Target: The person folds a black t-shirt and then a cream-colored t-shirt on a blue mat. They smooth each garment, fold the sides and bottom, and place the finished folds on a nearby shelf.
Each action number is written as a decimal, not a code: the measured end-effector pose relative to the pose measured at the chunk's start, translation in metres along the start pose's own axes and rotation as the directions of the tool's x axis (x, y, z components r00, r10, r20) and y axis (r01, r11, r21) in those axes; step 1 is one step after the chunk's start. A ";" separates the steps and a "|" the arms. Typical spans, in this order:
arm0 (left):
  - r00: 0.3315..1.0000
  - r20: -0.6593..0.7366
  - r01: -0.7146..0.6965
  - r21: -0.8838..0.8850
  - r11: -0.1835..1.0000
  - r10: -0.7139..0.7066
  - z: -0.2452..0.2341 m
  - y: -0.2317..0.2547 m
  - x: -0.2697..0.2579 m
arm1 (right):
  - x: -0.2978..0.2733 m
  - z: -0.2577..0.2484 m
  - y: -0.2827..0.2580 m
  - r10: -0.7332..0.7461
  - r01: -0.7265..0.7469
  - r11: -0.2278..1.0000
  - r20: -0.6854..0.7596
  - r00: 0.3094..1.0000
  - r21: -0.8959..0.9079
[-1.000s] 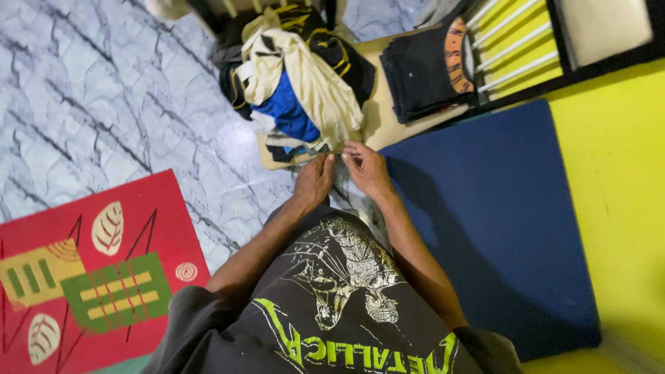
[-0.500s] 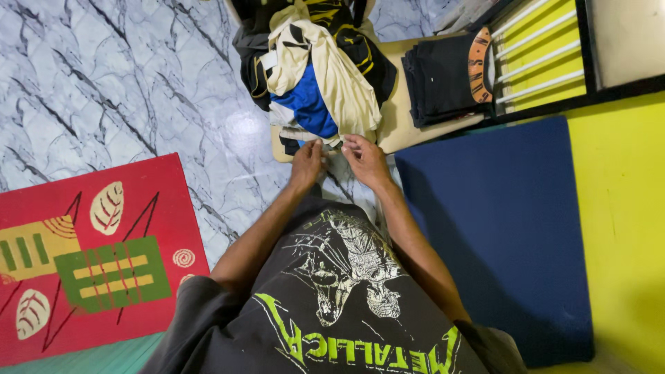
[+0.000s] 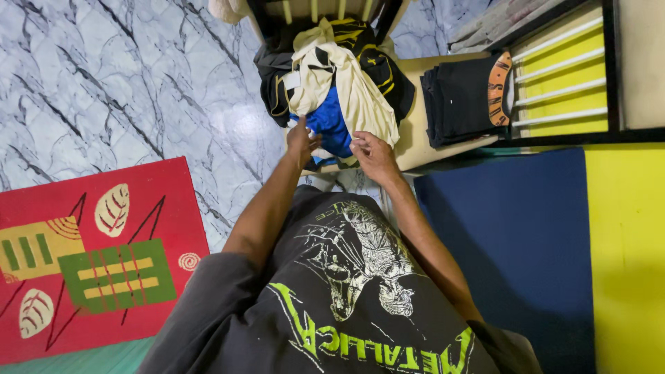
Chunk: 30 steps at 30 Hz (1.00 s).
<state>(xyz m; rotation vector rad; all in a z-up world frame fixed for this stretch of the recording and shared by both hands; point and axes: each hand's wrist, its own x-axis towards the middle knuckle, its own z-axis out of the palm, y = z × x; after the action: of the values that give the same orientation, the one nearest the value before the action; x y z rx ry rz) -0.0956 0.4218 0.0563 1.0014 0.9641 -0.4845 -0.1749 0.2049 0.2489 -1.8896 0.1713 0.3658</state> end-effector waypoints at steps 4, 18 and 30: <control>0.992 -0.079 0.094 -0.070 0.993 -0.100 0.004 0.027 0.031 | 0.013 0.001 -0.003 0.029 -0.029 0.999 -0.004 1.000 -0.041; 0.772 0.531 -0.574 0.347 0.742 0.349 0.061 0.041 -0.101 | 0.042 -0.002 -0.006 -0.066 0.055 0.997 -0.205 0.977 -0.057; 0.406 0.908 -0.768 0.282 0.575 0.098 0.099 0.072 -0.221 | 0.044 -0.009 0.052 -0.183 0.303 0.856 -0.302 0.936 0.419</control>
<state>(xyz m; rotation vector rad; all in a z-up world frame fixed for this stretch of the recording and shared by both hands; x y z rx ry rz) -0.1123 0.3542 0.2993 1.4397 -0.5004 -0.7357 -0.1468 0.1810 0.1910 -1.4521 0.1669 -0.0937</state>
